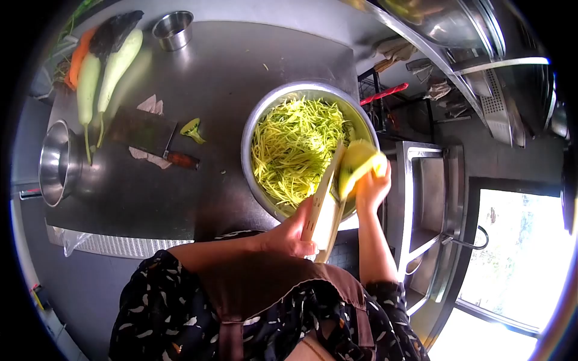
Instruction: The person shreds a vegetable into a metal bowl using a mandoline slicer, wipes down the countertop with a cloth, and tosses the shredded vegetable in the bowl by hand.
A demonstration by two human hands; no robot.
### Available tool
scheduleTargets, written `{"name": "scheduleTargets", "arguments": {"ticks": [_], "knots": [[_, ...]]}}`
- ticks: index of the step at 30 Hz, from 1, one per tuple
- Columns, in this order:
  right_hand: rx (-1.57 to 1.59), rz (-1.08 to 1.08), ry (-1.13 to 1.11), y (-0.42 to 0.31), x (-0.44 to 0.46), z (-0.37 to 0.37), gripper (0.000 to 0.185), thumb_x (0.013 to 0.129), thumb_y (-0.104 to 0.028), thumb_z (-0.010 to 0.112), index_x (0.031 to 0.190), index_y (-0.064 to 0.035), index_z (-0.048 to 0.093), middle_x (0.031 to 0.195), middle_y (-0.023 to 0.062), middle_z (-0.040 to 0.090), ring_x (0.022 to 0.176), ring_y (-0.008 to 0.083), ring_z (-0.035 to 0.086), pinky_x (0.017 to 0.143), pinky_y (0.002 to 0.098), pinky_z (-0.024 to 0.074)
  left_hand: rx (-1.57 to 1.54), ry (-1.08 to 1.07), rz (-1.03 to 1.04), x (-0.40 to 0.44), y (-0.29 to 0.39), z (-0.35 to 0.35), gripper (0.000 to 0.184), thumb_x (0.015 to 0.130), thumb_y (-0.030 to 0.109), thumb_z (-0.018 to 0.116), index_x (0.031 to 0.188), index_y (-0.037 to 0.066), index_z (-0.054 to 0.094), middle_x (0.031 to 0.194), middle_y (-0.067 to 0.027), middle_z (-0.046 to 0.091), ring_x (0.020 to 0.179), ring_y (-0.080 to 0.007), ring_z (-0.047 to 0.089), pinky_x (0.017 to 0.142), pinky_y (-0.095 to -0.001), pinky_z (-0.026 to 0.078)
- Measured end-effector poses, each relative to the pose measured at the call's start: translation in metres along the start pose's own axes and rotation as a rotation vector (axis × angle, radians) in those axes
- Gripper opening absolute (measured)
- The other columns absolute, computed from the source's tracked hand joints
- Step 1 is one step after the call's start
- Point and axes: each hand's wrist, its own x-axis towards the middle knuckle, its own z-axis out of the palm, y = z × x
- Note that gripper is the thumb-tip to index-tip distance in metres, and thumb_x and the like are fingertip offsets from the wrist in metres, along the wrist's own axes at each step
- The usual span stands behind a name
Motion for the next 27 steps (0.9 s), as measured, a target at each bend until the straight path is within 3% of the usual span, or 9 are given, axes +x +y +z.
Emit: {"name": "scheduleTargets", "arguments": {"ticks": [3, 5, 7, 9, 12, 13, 17, 20, 27], "knots": [[-0.245, -0.226, -0.218, -0.024, -0.032, -0.134, 0.022, 0.09, -0.013, 0.052, 0.108, 0.0009, 0.055, 0.095, 0.0115, 0.065, 0.086, 0.0199, 0.064, 0.081, 0.0305, 0.0516, -0.324, 0.049, 0.06, 0.048, -0.027, 0.074, 0.104, 0.065, 0.015, 0.066, 0.145, 0.008, -0.001, 0.138, -0.0118, 0.024, 0.131, -0.0212, 0.02, 0.108, -0.0403, 0.019], [0.694, 0.446, 0.029, -0.02, -0.047, -0.129, 0.043, 0.095, -0.036, 0.041, 0.112, 0.0011, 0.053, 0.106, 0.0144, 0.06, 0.102, 0.0226, 0.059, 0.094, 0.0337, 0.0453, -0.195, -0.048, 0.196, 0.049, -0.043, 0.075, 0.105, 0.065, 0.016, 0.067, 0.144, 0.007, -0.003, 0.139, -0.012, 0.021, 0.131, -0.0225, 0.02, 0.107, -0.0411, 0.02], [0.403, 0.43, 0.168, -0.01, 0.008, -0.095, 0.041, 0.095, -0.038, 0.042, 0.108, -0.0007, 0.055, 0.098, 0.0092, 0.06, 0.089, 0.0199, 0.059, 0.082, 0.0323, 0.047, -0.333, 0.039, -0.031, 0.042, -0.03, 0.086, 0.105, 0.066, 0.016, 0.067, 0.144, 0.006, -0.003, 0.14, -0.0125, 0.02, 0.133, -0.0239, 0.015, 0.109, -0.0413, 0.017], [-0.467, -0.213, -0.031, 0.024, 0.044, -0.091, 0.019, 0.088, -0.011, 0.055, 0.104, -0.0011, 0.055, 0.086, 0.0068, 0.062, 0.075, 0.0154, 0.059, 0.069, 0.0278, 0.0479, -0.286, -0.013, 0.108, 0.036, -0.049, 0.087, 0.105, 0.067, 0.015, 0.066, 0.145, 0.007, -0.005, 0.14, -0.0124, 0.02, 0.132, -0.0239, 0.018, 0.108, -0.0413, 0.018], [-0.201, 0.047, -0.078, -0.035, -0.008, -0.114, 0.025, 0.083, 0.0, 0.057, 0.108, 0.0019, 0.053, 0.091, 0.01, 0.064, 0.086, 0.0168, 0.062, 0.073, 0.0266, 0.0505, -0.217, -0.061, 0.218, 0.043, -0.046, 0.073, 0.105, 0.068, 0.013, 0.065, 0.145, 0.008, -0.005, 0.139, -0.0131, 0.022, 0.13, -0.024, 0.022, 0.107, -0.0408, 0.021], [-0.134, -0.091, -0.107, -0.041, -0.038, -0.126, 0.023, 0.085, -0.012, 0.056, 0.102, 0.0024, 0.055, 0.095, 0.0145, 0.063, 0.088, 0.0198, 0.061, 0.083, 0.0318, 0.0477, -0.24, 0.022, 0.165, 0.042, -0.034, 0.073, 0.103, 0.067, 0.013, 0.066, 0.145, 0.007, -0.002, 0.137, -0.0128, 0.025, 0.13, -0.0239, 0.023, 0.107, -0.0395, 0.021], [0.689, 0.45, 0.176, -0.024, -0.03, -0.107, 0.041, 0.092, -0.033, 0.047, 0.112, 0.0019, 0.054, 0.102, 0.0165, 0.061, 0.104, 0.0239, 0.056, 0.095, 0.0341, 0.0405, -0.273, -0.007, 0.111, 0.042, -0.03, 0.08, 0.105, 0.065, 0.012, 0.065, 0.144, 0.005, -0.003, 0.139, -0.0139, 0.022, 0.132, -0.0231, 0.017, 0.109, -0.0398, 0.017], [-0.44, -0.016, 0.119, 0.007, 0.064, -0.085, 0.02, 0.079, -0.001, 0.055, 0.098, 0.0049, 0.053, 0.089, 0.0218, 0.061, 0.073, 0.0255, 0.06, 0.064, 0.0357, 0.0471, -0.24, -0.045, 0.098, 0.036, -0.038, 0.087, 0.109, 0.064, 0.014, 0.066, 0.145, 0.008, -0.006, 0.142, -0.0118, 0.016, 0.135, -0.0229, 0.012, 0.109, -0.0399, 0.016], [0.606, 0.34, -0.15, -0.02, -0.057, -0.134, 0.047, 0.09, -0.03, 0.049, 0.125, 0.0013, 0.047, 0.121, 0.0166, 0.055, 0.111, 0.0295, 0.055, 0.097, 0.0365, 0.0429, -0.117, -0.022, 0.076, 0.043, -0.041, 0.061, 0.104, 0.067, 0.015, 0.064, 0.145, 0.009, -0.005, 0.14, -0.0116, 0.019, 0.132, -0.0208, 0.019, 0.107, -0.0388, 0.021]]}}
